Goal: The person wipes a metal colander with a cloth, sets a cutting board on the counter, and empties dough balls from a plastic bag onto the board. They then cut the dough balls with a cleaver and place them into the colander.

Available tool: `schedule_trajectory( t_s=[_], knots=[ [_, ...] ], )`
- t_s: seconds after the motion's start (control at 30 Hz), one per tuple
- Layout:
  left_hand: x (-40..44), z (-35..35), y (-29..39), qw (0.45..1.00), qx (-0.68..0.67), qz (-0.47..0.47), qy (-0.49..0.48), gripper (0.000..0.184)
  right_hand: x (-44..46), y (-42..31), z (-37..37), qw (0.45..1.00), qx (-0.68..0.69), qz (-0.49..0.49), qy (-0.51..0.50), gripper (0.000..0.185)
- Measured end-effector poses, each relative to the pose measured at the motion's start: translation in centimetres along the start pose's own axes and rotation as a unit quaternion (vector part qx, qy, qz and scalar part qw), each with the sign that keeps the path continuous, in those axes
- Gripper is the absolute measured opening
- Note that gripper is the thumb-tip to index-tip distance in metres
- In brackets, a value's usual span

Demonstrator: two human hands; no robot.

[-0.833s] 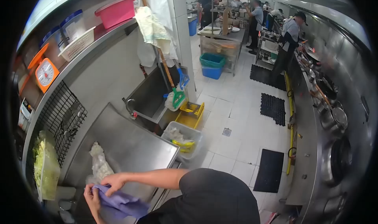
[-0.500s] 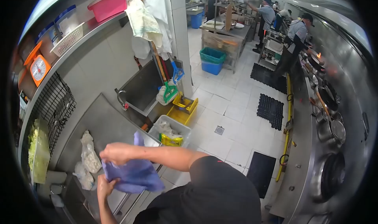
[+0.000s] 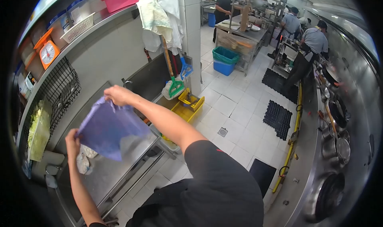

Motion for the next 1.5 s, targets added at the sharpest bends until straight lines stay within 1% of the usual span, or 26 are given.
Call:
schedule_trajectory(
  t_s=[0.07,0.17,0.2,0.23,0.3,0.37,0.4,0.43,0.53,0.57,0.63,0.67,0.73,0.8,0.83,0.9,0.97,1.03,1.07,1.13,1.2,1.27,1.33,1.37,1.43,1.5],
  knots=[
    [1.6,-3.2,-0.8,0.999,0.007,-0.028,0.037,0.036,1.6,-2.5,-2.3,0.998,0.015,-0.031,0.043,0.012],
    [2.1,-7.5,1.5,0.978,0.133,0.117,0.109,0.035,3.1,-4.8,-4.0,0.989,-0.044,-0.122,0.068,0.021],
    [1.8,-7.7,4.9,0.988,0.102,0.06,0.099,0.033,2.5,-5.9,-4.3,0.983,-0.073,-0.146,0.086,0.022],
    [0.8,-7.5,5.8,0.982,0.135,0.071,0.111,0.035,1.0,-7.3,-4.4,0.996,-0.022,-0.053,0.065,0.023],
    [-2.0,-5.2,6.2,0.946,0.251,0.136,0.156,0.038,-0.2,-5.6,-2.0,0.992,-0.041,-0.111,0.054,0.021],
    [-6.1,0.1,3.7,0.967,0.209,0.089,0.117,0.03,-4.8,-2.2,2.2,0.988,-0.054,-0.14,0.042,0.023],
    [-9.0,4.1,0.8,0.979,0.176,0.06,0.078,0.031,-7.5,1.3,5.9,0.994,-0.057,-0.087,-0.016,0.026],
    [-12.6,8.5,-1.9,0.982,0.183,0.041,0.035,0.031,-11.1,2.6,8.9,0.993,-0.081,-0.084,0.004,0.019],
    [-24.1,20.3,-8.0,0.923,0.272,-0.129,-0.242,0.02,-23.2,9.4,22.0,0.929,-0.208,0.112,-0.286,0.04],
    [-27.8,22.1,-8.0,0.932,0.157,-0.186,-0.268,0.02,-28.4,10.2,24.5,0.93,-0.186,0.119,-0.295,0.05],
    [-32.4,22.2,-6.0,0.968,-0.013,-0.177,-0.179,0.021,-34.9,9.2,27.2,0.912,-0.071,0.204,-0.349,0.038],
    [-34.2,21.9,-6.2,0.966,-0.015,-0.187,-0.179,0.021,-36.5,8.3,27.9,0.911,-0.034,0.217,-0.349,0.032],
    [-38.3,20.5,-7.7,0.951,-0.088,-0.265,-0.133,0.022,-37.0,6.9,28.3,0.917,0.029,0.214,-0.337,0.023],
    [-39.1,18.1,-13.2,0.903,-0.039,-0.404,-0.139,0.024,-34.4,6.8,29.2,0.916,0.054,0.189,-0.349,0.021],
    [-38.6,15.5,-16.0,0.936,-0.063,-0.345,0.043,0.027,-31.7,6.9,30.1,0.906,0.054,0.182,-0.377,0.022],
    [-37.6,8.6,-22.8,0.831,-0.175,-0.486,0.206,0.028,-24.6,4.7,31.6,0.941,0.053,0.115,-0.315,0.027],
    [-36.6,3.1,-29.2,0.609,-0.528,-0.313,0.502,0.025,-15.7,-3.8,32.2,0.949,0.068,0.034,-0.307,0.04],
    [-37.3,-1.9,-35.1,0.483,-0.56,-0.289,0.608,0.026,-8.8,-14.1,32.9,0.945,0.103,-0.116,-0.287,0.052],
    [-37.5,-3.2,-37.4,0.486,-0.563,-0.279,0.608,0.026,-6.0,-19.6,32.8,0.924,0.174,-0.178,-0.291,0.055],
    [-39.5,-3.6,-43.4,0.299,-0.567,-0.286,0.712,0.03,-2.8,-27.5,35.0,0.856,0.287,-0.303,-0.305,0.064],
    [-39.7,-4.4,-47.1,0.244,-0.574,-0.271,0.734,0.022,-1.4,-33.6,38.6,0.755,0.325,-0.497,-0.278,0.065],
    [-41.0,-4.2,-52.6,0.134,-0.588,-0.286,0.745,0.016,2.2,-32.8,49.6,0.785,0.209,-0.4,-0.425,0.064],
    [-42.5,-5.2,-57.0,0.072,-0.594,-0.365,0.713,0.014,9.7,-21.7,65.1,0.955,-0.008,-0.171,-0.242,0.063],
    [-42.8,-6.7,-58.8,0.072,-0.599,-0.367,0.708,0.014,14.1,-17.7,67.3,0.954,-0.078,0.022,-0.289,0.061],
    [-43.8,-12.0,-62.5,0.274,-0.523,-0.509,0.627,0.016,19.3,-13.0,68.2,0.991,-0.022,0.099,-0.093,0.056],
    [-45.8,-16.9,-72.4,0.522,-0.392,-0.486,0.581,0.02,20.9,-13.3,68.3,0.982,-0.046,0.093,-0.158,0.054]
  ],
)
Point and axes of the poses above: each hand's wrist, its own x-axis towards the middle knuckle, its own z-axis out of the palm, y = z × x, the point moved 6 cm from there along x, towards the middle knuckle, and after that the axes turned 7 degrees about -y, right-handed, at the moved point
